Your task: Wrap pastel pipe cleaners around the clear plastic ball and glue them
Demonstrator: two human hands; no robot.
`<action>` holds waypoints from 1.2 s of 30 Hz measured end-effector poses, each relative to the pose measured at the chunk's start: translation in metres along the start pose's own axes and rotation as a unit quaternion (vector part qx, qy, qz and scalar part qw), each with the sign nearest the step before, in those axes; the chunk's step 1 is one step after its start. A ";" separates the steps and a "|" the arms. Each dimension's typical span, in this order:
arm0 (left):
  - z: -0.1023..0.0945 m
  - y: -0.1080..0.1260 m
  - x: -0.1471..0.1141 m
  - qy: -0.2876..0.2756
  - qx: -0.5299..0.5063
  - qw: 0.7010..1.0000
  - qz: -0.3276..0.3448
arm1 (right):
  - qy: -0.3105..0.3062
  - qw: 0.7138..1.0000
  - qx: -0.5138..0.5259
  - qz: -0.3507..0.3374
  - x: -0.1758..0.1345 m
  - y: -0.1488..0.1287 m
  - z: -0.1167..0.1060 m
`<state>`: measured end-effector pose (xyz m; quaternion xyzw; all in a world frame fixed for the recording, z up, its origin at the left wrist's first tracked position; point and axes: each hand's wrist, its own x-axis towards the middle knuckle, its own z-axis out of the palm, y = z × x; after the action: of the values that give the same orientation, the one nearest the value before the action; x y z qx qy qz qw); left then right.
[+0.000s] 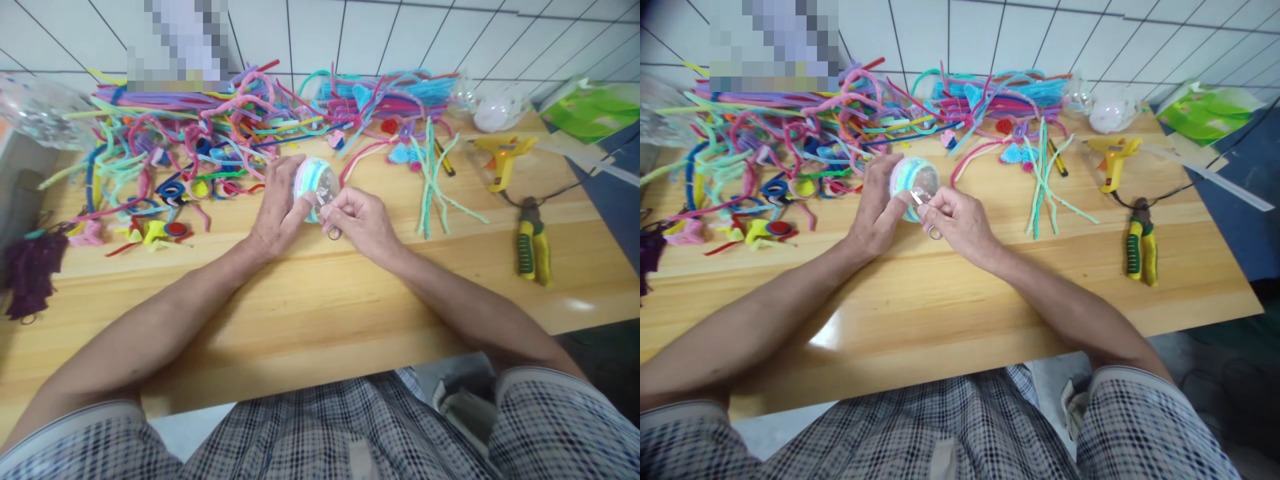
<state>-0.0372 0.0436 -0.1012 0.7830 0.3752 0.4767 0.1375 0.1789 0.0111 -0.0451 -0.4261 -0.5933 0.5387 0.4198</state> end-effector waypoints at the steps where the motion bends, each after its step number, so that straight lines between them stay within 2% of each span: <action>1: 0.000 0.000 0.000 -0.002 0.001 1.000 0.002 | 0.002 1.000 0.013 -0.005 -0.001 0.001 0.001; 5: 0.000 0.002 0.000 0.002 0.006 1.000 0.004 | 0.020 0.999 0.039 -0.023 -0.005 0.008 0.002; 16: 0.000 0.000 0.001 0.000 0.009 1.000 -0.008 | 0.009 0.999 -0.028 -0.020 0.000 0.007 0.003; 23: 0.000 -0.001 0.000 -0.009 0.007 1.000 -0.004 | 0.012 1.000 0.012 -0.025 -0.004 0.011 0.002; 36: 0.001 -0.002 0.000 -0.006 0.000 1.000 0.004 | 0.020 0.999 0.016 -0.031 -0.001 0.008 0.000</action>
<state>-0.0374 0.0451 -0.1029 0.7874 0.3716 0.4722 0.1378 0.1799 0.0106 -0.0536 -0.4113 -0.5893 0.5263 0.4546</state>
